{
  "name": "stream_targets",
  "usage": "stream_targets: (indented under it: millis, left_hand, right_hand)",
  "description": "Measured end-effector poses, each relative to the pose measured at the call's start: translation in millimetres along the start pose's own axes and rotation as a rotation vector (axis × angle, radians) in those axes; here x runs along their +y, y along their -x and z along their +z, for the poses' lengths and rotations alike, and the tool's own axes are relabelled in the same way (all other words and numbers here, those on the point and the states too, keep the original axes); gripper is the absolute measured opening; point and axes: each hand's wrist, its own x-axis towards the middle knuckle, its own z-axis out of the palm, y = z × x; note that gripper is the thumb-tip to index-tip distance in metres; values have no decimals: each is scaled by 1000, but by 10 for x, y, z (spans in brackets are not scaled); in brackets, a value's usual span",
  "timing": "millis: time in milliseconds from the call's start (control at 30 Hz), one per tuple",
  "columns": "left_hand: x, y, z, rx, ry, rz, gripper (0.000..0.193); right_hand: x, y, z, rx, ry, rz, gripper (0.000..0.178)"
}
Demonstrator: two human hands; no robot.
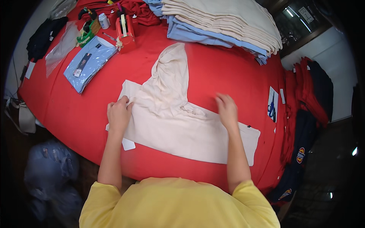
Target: The person folds several shirts by hand on a red surface, using a board as a guide for folding some of them, and then moves the folded shirts aside.
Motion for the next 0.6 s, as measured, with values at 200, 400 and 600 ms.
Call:
stream_targets:
  millis: [200, 400, 600]
  left_hand:
    - [46, 226, 340, -112, 455, 27, 22]
    - [-27, 195, 265, -280, 621, -126, 25]
    - [45, 52, 341, -236, 495, -196, 25]
  right_hand:
    - [-353, -1497, 1140, 12, 361, 153, 56]
    - [-814, -1513, 757, -298, -252, -63, 41]
    - [-1468, 295, 435, -168, 139, -764, 25]
